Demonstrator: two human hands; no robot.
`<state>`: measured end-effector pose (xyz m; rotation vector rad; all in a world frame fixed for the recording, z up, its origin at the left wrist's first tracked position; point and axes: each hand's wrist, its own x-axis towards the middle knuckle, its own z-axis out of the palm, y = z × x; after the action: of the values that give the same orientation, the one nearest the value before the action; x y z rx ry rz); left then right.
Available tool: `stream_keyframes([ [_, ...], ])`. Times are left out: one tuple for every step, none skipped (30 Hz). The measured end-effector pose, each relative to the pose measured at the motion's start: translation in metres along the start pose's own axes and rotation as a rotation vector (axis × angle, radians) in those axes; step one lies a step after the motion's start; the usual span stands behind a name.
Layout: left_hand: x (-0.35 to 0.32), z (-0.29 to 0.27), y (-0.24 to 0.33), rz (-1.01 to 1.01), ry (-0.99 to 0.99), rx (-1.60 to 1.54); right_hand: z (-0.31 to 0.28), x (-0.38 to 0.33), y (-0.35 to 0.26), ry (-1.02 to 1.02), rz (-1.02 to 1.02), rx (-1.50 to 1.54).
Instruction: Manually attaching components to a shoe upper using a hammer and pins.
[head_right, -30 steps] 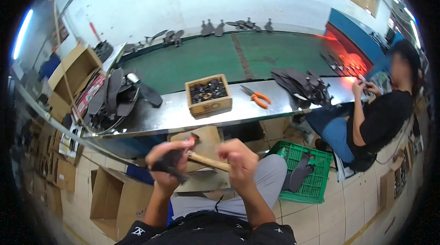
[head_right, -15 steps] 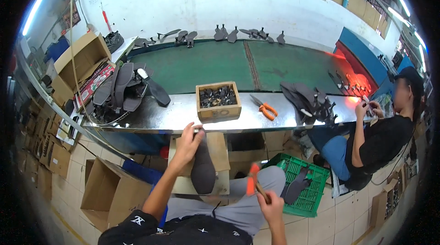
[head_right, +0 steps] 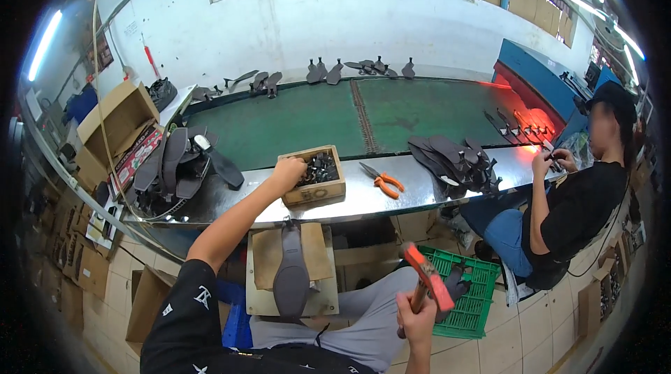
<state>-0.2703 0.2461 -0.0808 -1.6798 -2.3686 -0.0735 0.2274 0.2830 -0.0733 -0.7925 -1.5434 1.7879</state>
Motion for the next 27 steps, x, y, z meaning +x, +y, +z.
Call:
stream_keyframes([
  [-0.005,-0.007,0.003,0.000,0.126,-0.103,0.005,0.007,-0.011,-0.001,-0.001,0.005],
  [-0.011,-0.014,0.006,-0.004,0.124,-0.098,0.014,0.014,-0.026,-0.056,0.002,0.036],
  [-0.018,-0.025,0.012,-0.095,0.181,-0.452,0.024,0.023,-0.039,-0.110,0.004,0.067],
  [-0.027,-0.038,0.021,-0.185,0.233,-0.808,0.034,0.031,-0.043,-0.167,-0.044,0.078],
  [-0.039,-0.054,0.039,-0.200,0.202,-0.941,0.043,0.040,-0.046,-0.219,-0.089,0.086],
  [-0.052,-0.073,0.062,-0.214,0.164,-1.076,0.050,0.046,-0.057,-0.254,-0.054,0.099],
  [-0.068,-0.089,0.084,-0.203,0.140,-1.283,0.059,0.050,-0.065,-0.246,-0.039,0.100],
  [-0.090,-0.103,0.101,-0.149,0.153,-1.342,0.072,0.053,-0.073,-0.302,-0.038,0.096],
  [-0.110,-0.127,0.121,-0.144,0.128,-1.332,0.083,0.056,-0.076,-0.351,-0.033,0.092],
  [-0.126,-0.140,0.137,-0.092,0.195,-1.274,0.093,0.058,-0.077,-0.354,-0.045,0.064],
  [-0.146,-0.151,0.149,-0.098,0.242,-1.205,0.106,0.058,-0.078,-0.369,-0.060,0.037],
  [-0.159,-0.156,0.163,-0.093,0.354,-1.095,0.114,0.059,-0.080,-0.413,-0.055,0.058],
  [-0.168,-0.162,0.173,-0.092,0.463,-0.976,0.120,0.060,-0.079,-0.423,-0.039,0.061],
  [-0.173,-0.167,0.173,-0.108,0.454,-0.976,0.125,0.060,-0.077,-0.483,-0.021,0.082],
  [-0.179,-0.170,0.174,-0.014,0.507,-0.903,0.128,0.058,-0.075,-0.544,-0.001,0.100],
  [-0.183,-0.173,0.175,0.082,0.557,-0.830,0.130,0.057,-0.070,-0.565,-0.033,0.147],
  [-0.185,-0.176,0.173,0.069,0.552,-0.836,0.131,0.054,-0.067,-0.568,-0.018,0.144],
  [-0.187,-0.180,0.168,0.170,0.557,-0.740,0.131,0.052,-0.065,-0.580,0.019,0.161],
  [-0.188,-0.182,0.165,0.273,0.561,-0.643,0.131,0.050,-0.063,-0.591,0.054,0.178],
  [-0.190,-0.176,0.162,0.220,0.530,-0.815,0.133,0.049,-0.061,-0.596,0.062,0.173],
  [-0.187,-0.169,0.153,0.215,0.535,-0.820,0.133,0.050,-0.058,-0.563,0.029,0.174],
  [-0.180,-0.161,0.141,-0.029,0.391,-0.879,0.132,0.052,-0.055,-0.532,-0.013,0.173],
  [-0.175,-0.147,0.132,-0.270,0.243,-0.929,0.132,0.055,-0.052,-0.534,-0.022,0.163],
  [-0.173,-0.117,0.121,-0.271,0.256,-0.928,0.135,0.060,-0.047,-0.476,-0.053,0.136],
  [-0.177,-0.081,0.104,-0.290,0.333,-0.745,0.144,0.063,-0.043,-0.440,-0.085,0.122],
  [-0.177,-0.057,0.093,-0.298,0.401,-0.574,0.148,0.067,-0.036,-0.405,-0.092,0.071],
  [-0.171,-0.048,0.094,-0.332,0.397,-0.743,0.150,0.073,-0.028,-0.411,-0.099,0.065],
])
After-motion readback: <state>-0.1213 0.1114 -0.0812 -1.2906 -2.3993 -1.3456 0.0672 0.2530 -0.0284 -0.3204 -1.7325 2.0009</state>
